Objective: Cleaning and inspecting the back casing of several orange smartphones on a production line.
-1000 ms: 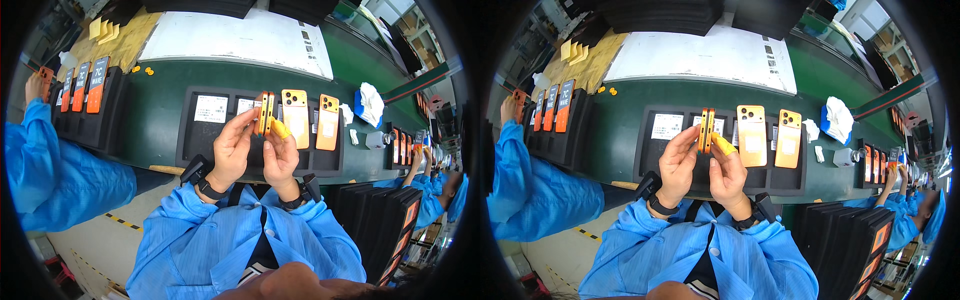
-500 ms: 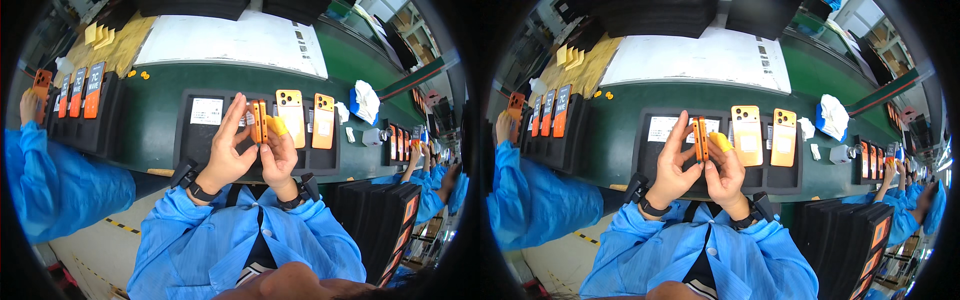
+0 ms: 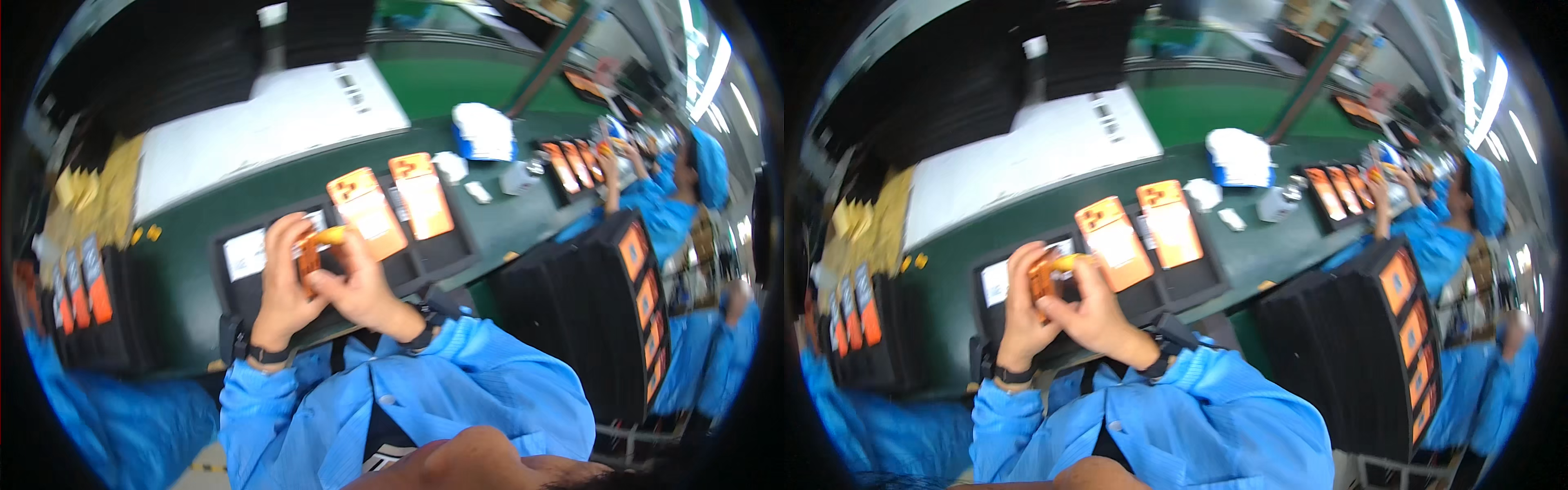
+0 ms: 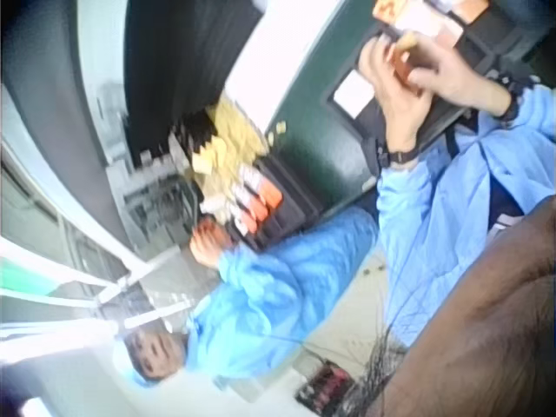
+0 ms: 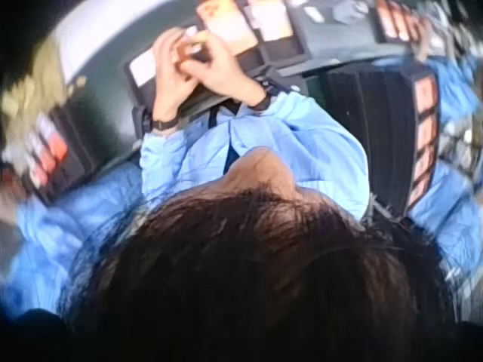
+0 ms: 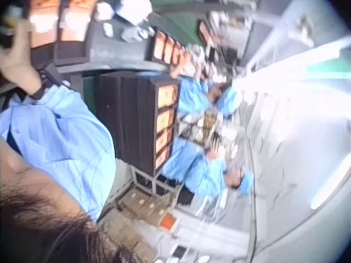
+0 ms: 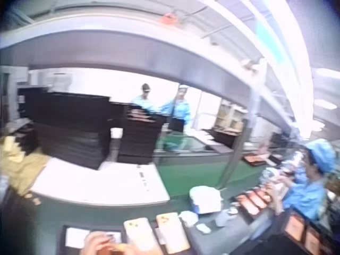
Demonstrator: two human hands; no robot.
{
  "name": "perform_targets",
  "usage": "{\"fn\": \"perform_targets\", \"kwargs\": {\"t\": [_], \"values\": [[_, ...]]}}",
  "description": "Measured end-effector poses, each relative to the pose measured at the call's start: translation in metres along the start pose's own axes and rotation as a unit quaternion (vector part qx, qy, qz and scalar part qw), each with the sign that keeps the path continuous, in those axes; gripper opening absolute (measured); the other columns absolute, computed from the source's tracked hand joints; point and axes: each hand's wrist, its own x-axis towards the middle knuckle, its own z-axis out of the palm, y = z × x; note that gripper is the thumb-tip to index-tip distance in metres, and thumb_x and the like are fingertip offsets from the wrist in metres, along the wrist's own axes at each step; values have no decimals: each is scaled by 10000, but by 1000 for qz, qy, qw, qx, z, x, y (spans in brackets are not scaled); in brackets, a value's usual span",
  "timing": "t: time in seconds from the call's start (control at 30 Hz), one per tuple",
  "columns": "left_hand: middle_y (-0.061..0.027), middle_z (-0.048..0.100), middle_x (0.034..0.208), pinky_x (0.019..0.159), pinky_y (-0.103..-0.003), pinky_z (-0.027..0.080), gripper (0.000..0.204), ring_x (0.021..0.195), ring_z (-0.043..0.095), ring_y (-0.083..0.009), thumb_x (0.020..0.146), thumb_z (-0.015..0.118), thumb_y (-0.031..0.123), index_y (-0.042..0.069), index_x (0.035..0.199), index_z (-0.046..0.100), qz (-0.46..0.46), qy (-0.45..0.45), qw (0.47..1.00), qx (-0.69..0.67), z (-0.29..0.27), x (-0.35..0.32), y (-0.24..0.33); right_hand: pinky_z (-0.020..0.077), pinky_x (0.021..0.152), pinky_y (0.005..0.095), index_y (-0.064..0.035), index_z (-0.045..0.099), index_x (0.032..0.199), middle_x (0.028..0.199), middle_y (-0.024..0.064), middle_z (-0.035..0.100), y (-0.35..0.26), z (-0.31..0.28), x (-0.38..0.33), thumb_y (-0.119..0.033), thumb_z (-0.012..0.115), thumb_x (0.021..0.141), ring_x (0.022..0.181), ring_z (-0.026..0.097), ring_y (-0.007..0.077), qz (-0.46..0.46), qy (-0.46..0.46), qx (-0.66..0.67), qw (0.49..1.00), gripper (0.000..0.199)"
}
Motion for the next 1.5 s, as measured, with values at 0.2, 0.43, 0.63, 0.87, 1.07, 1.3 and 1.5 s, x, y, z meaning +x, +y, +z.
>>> {"fn": "perform_targets", "kwargs": {"t": [0.2, 0.43, 0.63, 0.87, 1.07, 1.3, 1.5], "values": [[-152, 533, 1392, 994, -349, 513, 706, 1234, 572, -242, 792, 721, 32, 35, 1435, 429, -36, 2, 996, -78, 0, -8, 0, 562, 845, 373, 47, 392, 1420, 1258, 209, 552, -16, 5, 5, -176, 693, 933, 1074, 649, 275, -19, -49, 44, 998, 614], [-163, 556, 1344, 1043, -396, 467, 768, 1183, 596, -296, 720, 823, 94, 11, 1386, 451, -11, -26, 1000, -7, -5, -3, 0, 547, 684, 483, 67, 502, 1179, 912, 281, 664, -50, -11, 10, -147, 596, 904, 767, 686, 428, -5, -38, -156, 987, 361], [-211, 546, 1321, 1086, -424, 424, 595, 1250, 556, -341, 802, 627, -44, -8, 1367, 441, 62, 37, 997, -4, -43, 2, -9, 505, 631, 462, 9, 569, 1060, 721, 234, 624, -40, -48, 18, -120, 567, 951, 692, 646, 423, 51, -19, -166, 985, 168], [-232, 605, 1323, 1073, -492, 470, 499, 1257, 576, -440, 759, 586, -131, -23, 1242, 528, 194, -73, 959, 192, -76, 15, -34, 523, 797, 448, 22, 591, 1088, 1053, 230, 649, -20, -21, 31, 15, 581, 886, 968, 646, 409, -262, -52, -222, 938, 202], [-153, 611, 1342, 1096, -480, 453, 416, 1341, 512, -373, 811, 659, -14, 60, 1220, 645, 203, -282, 897, 271, -80, -28, -80, 318, 1152, 559, -11, 639, 1152, 1249, 218, 622, 45, -16, 17, -79, 589, 868, 1333, 468, 435, -275, -257, -405, 833, 296], [-144, 441, 1527, 1189, -503, 323, 747, 1457, 351, -378, 588, 739, -5, 112, 1312, 597, 92, -407, 855, 307, -96, -17, -57, 343, 1156, 505, -18, 655, 1207, 1320, 253, 597, 46, -16, 9, -72, 589, 876, 1394, 431, 427, -181, -303, -396, 848, 342], [-155, 405, 1567, 1199, -536, 292, 716, 1476, 328, -371, 632, 660, -36, 96, 1333, 598, 37, -383, 877, 289, -97, -25, -57, 446, 1053, 494, -12, 645, 1111, 1269, 212, 605, 25, -38, 14, -73, 683, 843, 1231, 539, 421, -191, -245, -332, 891, 278]]}}
